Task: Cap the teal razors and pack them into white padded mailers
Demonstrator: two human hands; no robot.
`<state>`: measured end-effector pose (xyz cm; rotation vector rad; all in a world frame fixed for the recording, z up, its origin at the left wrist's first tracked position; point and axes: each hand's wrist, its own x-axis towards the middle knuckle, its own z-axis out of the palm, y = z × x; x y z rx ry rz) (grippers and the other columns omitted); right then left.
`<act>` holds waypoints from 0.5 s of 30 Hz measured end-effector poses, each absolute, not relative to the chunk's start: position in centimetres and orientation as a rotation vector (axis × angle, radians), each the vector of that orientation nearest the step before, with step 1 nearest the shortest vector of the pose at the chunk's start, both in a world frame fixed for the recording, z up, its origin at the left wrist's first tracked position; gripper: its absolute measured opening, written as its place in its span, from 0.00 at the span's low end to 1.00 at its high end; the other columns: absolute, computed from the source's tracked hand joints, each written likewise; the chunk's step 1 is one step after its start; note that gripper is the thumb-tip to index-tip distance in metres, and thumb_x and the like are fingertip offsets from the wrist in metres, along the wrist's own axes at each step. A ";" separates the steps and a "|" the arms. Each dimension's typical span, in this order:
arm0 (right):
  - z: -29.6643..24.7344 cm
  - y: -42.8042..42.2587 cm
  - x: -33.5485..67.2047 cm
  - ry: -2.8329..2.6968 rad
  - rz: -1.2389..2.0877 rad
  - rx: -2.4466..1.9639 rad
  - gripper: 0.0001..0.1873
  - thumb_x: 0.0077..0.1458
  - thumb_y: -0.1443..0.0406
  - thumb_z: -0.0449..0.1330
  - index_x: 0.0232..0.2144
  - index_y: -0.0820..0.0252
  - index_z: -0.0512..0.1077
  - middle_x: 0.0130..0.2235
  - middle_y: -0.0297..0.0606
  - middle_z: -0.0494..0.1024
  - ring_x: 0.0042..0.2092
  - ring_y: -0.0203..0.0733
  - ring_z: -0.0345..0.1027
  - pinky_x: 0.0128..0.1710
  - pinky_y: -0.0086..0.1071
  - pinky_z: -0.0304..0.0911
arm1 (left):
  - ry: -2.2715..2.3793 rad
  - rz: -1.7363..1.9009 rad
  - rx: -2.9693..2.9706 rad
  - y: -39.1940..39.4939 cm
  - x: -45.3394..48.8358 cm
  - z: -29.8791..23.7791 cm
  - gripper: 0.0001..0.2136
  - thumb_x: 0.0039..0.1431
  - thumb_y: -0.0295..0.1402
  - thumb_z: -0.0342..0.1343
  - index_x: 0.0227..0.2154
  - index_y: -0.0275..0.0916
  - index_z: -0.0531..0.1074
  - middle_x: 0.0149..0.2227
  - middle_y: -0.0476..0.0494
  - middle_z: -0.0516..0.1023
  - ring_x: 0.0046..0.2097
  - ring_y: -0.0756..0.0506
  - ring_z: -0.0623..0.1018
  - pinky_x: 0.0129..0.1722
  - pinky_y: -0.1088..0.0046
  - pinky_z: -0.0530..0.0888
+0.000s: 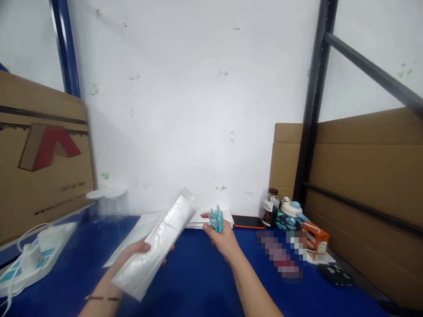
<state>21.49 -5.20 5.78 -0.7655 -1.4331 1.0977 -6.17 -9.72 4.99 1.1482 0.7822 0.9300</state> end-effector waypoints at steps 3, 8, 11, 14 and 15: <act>7.3 -6.2 21.2 -1.592 1.001 -0.817 0.22 0.45 0.55 0.64 0.41 0.59 0.70 0.21 0.31 0.65 0.22 0.35 0.57 0.21 0.28 0.55 | 0.563 0.797 1.193 -10.9 -5.0 3.4 0.47 0.36 0.37 0.62 0.61 0.38 0.46 0.41 0.37 0.76 0.39 0.38 0.76 0.39 0.64 0.69; 10.2 -7.9 22.3 -1.920 0.977 -0.826 0.14 0.43 0.61 0.65 0.33 0.61 0.72 0.28 0.33 0.71 0.31 0.38 0.63 0.29 0.29 0.59 | 0.328 0.679 1.120 -11.9 -2.3 3.2 0.43 0.38 0.42 0.64 0.59 0.40 0.53 0.54 0.32 0.67 0.52 0.35 0.70 0.47 0.61 0.67; 12.0 -9.1 22.8 -2.081 0.949 -0.848 0.12 0.41 0.63 0.65 0.31 0.62 0.72 0.29 0.31 0.72 0.31 0.39 0.64 0.30 0.28 0.59 | 0.338 0.661 1.095 -11.9 -0.5 3.9 0.36 0.40 0.42 0.63 0.53 0.35 0.62 0.51 0.32 0.69 0.49 0.38 0.72 0.45 0.64 0.68; 13.5 -9.9 23.0 -2.141 1.005 -0.839 0.12 0.41 0.62 0.66 0.30 0.63 0.74 0.26 0.30 0.71 0.28 0.36 0.63 0.28 0.28 0.58 | 0.448 0.717 1.099 -11.2 0.2 4.1 0.28 0.40 0.33 0.63 0.48 0.35 0.67 0.39 0.40 0.76 0.39 0.43 0.76 0.36 0.71 0.70; 13.9 -10.1 23.1 -2.098 1.046 -0.827 0.12 0.42 0.61 0.66 0.30 0.62 0.74 0.23 0.30 0.70 0.26 0.35 0.61 0.26 0.27 0.58 | 0.466 0.734 1.097 -10.8 0.2 4.2 0.27 0.39 0.31 0.62 0.47 0.36 0.67 0.36 0.42 0.76 0.37 0.43 0.77 0.35 0.71 0.70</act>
